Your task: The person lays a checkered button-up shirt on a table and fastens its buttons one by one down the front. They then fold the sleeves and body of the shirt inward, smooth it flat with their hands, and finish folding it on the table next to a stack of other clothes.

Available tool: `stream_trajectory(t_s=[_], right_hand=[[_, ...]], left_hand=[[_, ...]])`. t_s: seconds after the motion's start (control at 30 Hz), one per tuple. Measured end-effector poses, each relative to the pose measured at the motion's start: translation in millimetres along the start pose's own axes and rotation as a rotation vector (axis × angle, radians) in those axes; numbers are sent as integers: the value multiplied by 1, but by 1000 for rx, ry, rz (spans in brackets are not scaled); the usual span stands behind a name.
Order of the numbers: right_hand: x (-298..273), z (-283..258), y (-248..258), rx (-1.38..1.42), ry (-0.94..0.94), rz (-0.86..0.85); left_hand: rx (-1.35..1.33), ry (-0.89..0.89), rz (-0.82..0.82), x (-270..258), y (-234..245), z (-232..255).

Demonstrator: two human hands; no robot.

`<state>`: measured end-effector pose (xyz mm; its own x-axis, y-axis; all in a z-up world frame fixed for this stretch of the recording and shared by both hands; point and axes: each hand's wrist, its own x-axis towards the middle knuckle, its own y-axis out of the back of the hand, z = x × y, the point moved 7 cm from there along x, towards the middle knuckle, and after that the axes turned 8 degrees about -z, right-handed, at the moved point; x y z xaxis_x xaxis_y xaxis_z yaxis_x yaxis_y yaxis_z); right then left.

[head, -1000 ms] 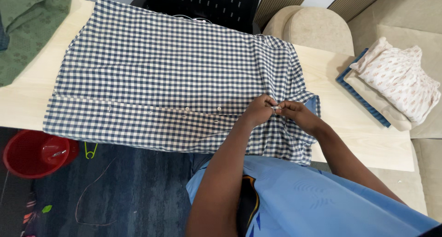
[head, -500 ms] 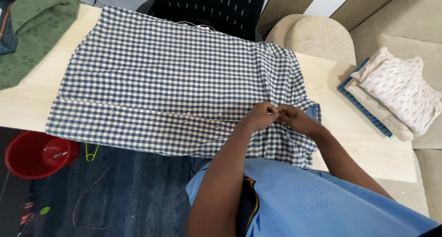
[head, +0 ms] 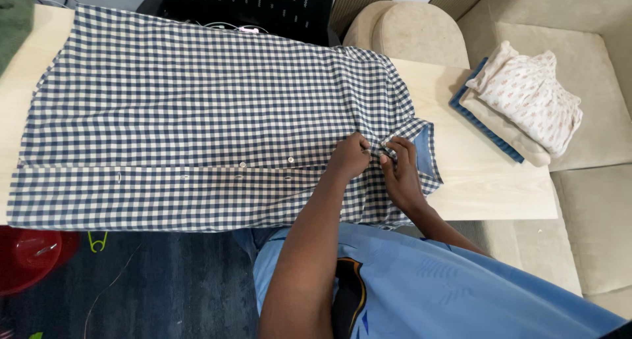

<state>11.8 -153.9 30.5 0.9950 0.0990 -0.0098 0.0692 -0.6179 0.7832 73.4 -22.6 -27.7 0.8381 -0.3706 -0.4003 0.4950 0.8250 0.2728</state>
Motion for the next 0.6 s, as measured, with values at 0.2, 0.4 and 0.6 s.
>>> stream_trajectory(t_s=[0.2,0.4,0.6], right_hand=[[-6,13,-29,-171,-161,-85],[-6,19,-48,-356,-139,-136],[0,24,-52,-387,-198,-138]], left_hand=[[59,84,-241,-5,7,-18],[525,91,-414,-15,27,-8],[509,85,-415,-29,67,-21]])
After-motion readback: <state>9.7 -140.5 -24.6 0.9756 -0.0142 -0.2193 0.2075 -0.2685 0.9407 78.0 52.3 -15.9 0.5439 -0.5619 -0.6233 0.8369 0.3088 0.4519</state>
